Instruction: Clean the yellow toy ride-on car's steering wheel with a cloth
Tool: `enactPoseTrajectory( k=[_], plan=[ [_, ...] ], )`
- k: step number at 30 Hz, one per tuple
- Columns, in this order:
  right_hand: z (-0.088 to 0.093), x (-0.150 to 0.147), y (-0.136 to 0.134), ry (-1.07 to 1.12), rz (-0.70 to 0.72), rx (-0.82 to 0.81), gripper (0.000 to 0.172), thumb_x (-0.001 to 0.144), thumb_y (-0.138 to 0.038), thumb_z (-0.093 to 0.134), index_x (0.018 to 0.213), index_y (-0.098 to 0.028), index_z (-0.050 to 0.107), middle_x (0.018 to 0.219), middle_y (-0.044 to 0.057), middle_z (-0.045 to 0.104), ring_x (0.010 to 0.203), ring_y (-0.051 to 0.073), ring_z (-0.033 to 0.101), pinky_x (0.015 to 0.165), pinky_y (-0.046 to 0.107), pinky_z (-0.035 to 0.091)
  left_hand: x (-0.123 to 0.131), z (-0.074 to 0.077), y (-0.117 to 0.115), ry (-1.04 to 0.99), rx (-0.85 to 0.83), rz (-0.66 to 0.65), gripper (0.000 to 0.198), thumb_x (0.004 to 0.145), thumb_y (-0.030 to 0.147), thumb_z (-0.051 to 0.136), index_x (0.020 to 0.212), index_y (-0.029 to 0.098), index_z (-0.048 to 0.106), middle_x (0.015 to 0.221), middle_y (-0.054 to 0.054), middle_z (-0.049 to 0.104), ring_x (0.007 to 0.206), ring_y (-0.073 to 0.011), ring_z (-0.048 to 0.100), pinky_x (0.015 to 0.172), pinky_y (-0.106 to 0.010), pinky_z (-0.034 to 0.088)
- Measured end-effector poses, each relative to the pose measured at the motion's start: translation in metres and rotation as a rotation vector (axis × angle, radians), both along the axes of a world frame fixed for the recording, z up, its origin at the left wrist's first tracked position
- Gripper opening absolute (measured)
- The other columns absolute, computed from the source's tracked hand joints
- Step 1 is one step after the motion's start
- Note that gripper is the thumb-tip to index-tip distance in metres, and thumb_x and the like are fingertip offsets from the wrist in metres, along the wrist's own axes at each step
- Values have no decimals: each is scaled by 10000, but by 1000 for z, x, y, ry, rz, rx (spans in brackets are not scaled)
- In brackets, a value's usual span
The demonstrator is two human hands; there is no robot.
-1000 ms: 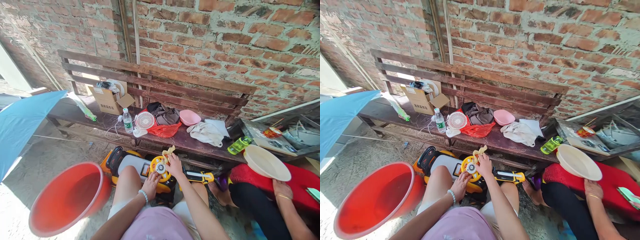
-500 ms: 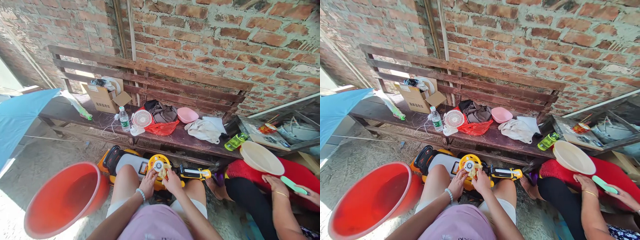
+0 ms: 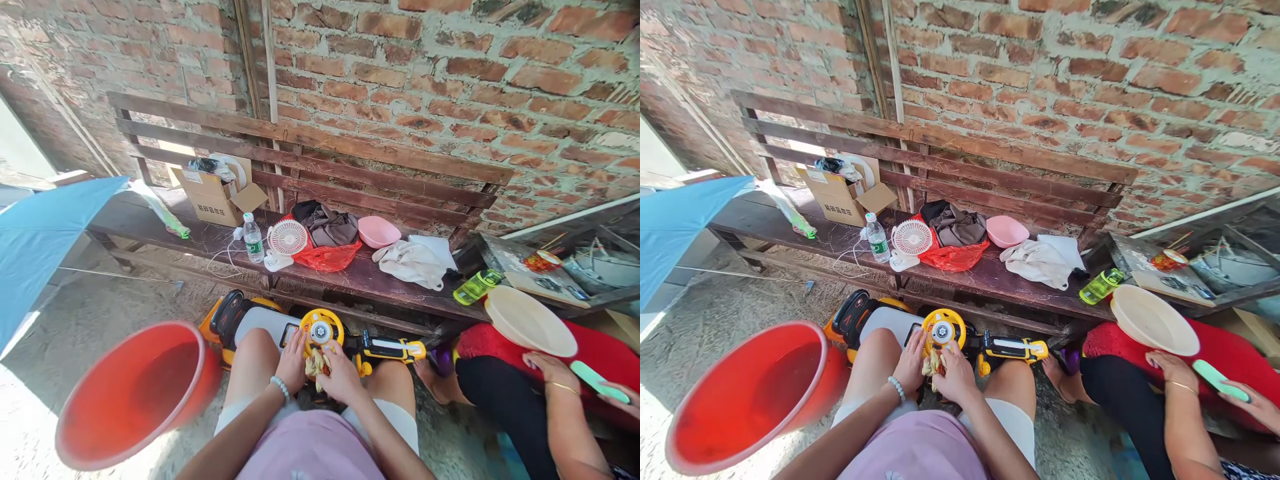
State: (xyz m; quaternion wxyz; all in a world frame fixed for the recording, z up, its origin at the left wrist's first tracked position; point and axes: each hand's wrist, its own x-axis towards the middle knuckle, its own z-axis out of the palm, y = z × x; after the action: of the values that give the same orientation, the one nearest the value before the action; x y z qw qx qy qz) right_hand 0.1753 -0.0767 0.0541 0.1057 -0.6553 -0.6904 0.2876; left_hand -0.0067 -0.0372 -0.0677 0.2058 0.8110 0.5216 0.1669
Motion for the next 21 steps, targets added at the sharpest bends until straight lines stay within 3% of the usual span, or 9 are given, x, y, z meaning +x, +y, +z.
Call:
enactPoseTrajectory(
  k=[3, 6, 9, 13, 17, 21],
  plan=[
    [13, 2, 26, -125, 50, 140, 622, 769, -230, 615, 1390, -248, 591, 1664, 82, 359, 1365, 304, 500, 1076, 409, 421, 2, 0, -1, 131, -70, -13, 951, 740, 84, 532, 1633, 80, 207, 1731, -203, 136, 1611, -320, 85, 1262, -525, 268],
    [10, 3, 50, -192, 228, 152, 661, 782, -195, 596, 1437, -272, 560, 1622, 59, 441, 1423, 303, 417, 1130, 462, 361, 4, 3, -3, 212, -108, -28, 986, 710, 124, 585, 1620, 30, 218, 1728, -232, 95, 1605, -333, 118, 1264, -488, 267],
    [-4, 2, 61, -217, 316, 80, 654, 770, -212, 624, 1419, -278, 587, 1577, 57, 501, 1402, 307, 429, 1128, 482, 353, 5, 8, -4, 217, -142, -23, 922, 736, 101, 553, 1610, 63, 264, 1727, -221, 133, 1577, -317, 248, 1212, -448, 366],
    [-17, 1, 64, -228, 300, 77, 638, 788, -233, 615, 1425, -273, 589, 1592, 55, 485, 1410, 310, 417, 1127, 493, 346, 5, 12, -5, 205, -161, -27, 883, 746, 73, 525, 1596, 60, 289, 1726, -232, 122, 1532, -322, 346, 1149, -429, 448],
    [-13, -4, 64, -273, 236, 50, 656, 799, -250, 626, 1451, -241, 568, 1597, 82, 480, 1411, 333, 420, 1129, 503, 351, 6, 14, -6, 219, -172, -24, 956, 736, 63, 526, 1633, 73, 196, 1728, -240, 77, 1471, -353, 440, 1077, -451, 516],
    [-6, -16, 58, -350, 118, 8, 682, 791, -212, 634, 1466, -175, 550, 1571, 158, 495, 1374, 362, 465, 1102, 515, 388, 5, 13, -6, 253, -144, -35, 1011, 747, 38, 493, 1666, 116, 81, 1735, -219, 44, 1387, -333, 543, 994, -412, 561]
  ],
)
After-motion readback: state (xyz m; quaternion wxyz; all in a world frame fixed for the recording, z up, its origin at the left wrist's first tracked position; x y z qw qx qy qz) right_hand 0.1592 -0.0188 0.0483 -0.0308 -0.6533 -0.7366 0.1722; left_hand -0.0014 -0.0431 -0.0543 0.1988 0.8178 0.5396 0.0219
